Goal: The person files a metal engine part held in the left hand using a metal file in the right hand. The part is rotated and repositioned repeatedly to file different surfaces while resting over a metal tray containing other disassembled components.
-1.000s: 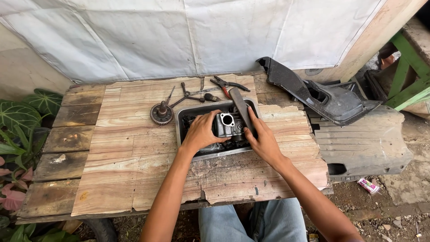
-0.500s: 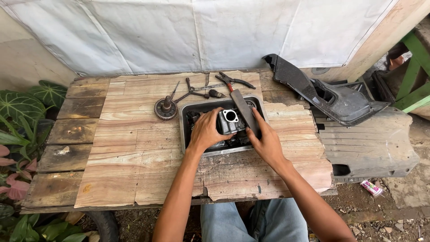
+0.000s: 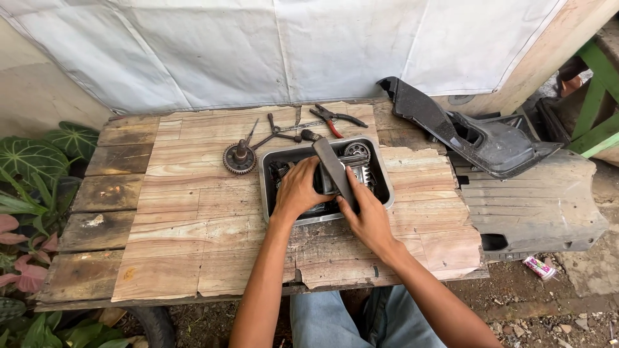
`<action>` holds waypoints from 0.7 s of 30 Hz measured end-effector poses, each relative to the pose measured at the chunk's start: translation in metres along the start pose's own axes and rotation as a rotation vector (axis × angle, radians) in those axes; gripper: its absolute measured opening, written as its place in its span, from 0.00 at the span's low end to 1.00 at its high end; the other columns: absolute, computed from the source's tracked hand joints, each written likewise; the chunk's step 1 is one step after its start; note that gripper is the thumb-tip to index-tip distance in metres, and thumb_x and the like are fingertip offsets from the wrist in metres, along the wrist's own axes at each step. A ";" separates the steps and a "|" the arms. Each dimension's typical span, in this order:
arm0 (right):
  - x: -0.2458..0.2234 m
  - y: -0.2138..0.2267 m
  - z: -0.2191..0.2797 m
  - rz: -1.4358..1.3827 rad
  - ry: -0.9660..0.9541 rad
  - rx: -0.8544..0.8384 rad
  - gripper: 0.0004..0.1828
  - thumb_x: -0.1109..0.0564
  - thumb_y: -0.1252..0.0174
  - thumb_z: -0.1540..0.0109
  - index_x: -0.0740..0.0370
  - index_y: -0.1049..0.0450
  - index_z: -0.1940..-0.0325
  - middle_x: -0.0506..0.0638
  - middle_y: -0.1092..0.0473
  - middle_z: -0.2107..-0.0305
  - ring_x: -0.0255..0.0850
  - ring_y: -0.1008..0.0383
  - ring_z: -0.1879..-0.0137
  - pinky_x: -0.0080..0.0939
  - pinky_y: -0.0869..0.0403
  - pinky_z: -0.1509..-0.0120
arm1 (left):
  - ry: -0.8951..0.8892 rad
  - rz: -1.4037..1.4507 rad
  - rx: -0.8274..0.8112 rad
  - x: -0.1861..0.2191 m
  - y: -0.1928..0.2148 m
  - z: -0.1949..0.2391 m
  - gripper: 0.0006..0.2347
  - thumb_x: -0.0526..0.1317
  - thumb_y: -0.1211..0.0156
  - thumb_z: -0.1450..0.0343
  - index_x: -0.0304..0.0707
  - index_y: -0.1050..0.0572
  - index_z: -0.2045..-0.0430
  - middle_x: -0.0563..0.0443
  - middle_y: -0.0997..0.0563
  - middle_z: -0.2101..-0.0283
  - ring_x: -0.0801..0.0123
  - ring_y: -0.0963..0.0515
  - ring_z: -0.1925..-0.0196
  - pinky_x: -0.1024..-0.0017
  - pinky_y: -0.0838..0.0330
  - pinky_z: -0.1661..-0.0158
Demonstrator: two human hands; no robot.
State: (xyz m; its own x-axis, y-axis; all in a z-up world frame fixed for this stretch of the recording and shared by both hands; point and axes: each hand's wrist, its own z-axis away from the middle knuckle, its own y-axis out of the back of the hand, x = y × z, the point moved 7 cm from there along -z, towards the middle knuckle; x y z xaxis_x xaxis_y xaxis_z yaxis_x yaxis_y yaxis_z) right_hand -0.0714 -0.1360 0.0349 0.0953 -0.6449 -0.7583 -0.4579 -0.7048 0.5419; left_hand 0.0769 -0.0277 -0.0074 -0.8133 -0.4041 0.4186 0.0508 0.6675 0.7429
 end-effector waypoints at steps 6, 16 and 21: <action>0.018 0.007 -0.006 0.064 -0.001 -0.020 0.31 0.43 0.45 0.34 0.38 0.39 0.26 0.61 0.25 0.50 0.63 0.24 0.47 0.63 0.24 0.48 | 0.013 -0.006 -0.042 -0.003 -0.003 -0.001 0.39 0.54 0.21 0.46 0.36 0.31 0.44 0.40 0.20 0.48 0.51 0.24 0.40 0.55 0.30 0.43; 0.028 0.021 -0.022 0.194 -0.001 -0.171 0.30 0.39 0.43 0.38 0.28 0.36 0.30 0.53 0.23 0.56 0.57 0.20 0.52 0.58 0.22 0.53 | 0.023 0.006 -0.059 0.000 -0.003 0.001 0.38 0.54 0.23 0.46 0.38 0.31 0.42 0.45 0.20 0.45 0.54 0.25 0.39 0.56 0.30 0.43; 0.036 0.024 -0.035 0.161 0.082 -0.173 0.29 0.43 0.41 0.37 0.32 0.33 0.30 0.57 0.23 0.59 0.57 0.20 0.55 0.55 0.21 0.57 | 0.053 0.011 -0.101 -0.006 -0.007 0.002 0.39 0.51 0.22 0.45 0.32 0.32 0.41 0.37 0.21 0.45 0.50 0.25 0.40 0.52 0.32 0.41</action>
State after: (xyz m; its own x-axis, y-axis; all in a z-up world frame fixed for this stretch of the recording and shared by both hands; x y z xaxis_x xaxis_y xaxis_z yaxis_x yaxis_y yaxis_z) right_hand -0.0481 -0.1868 0.0337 0.1082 -0.7696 -0.6292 -0.3153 -0.6268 0.7125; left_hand 0.0801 -0.0290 -0.0156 -0.7807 -0.4313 0.4523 0.1199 0.6068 0.7857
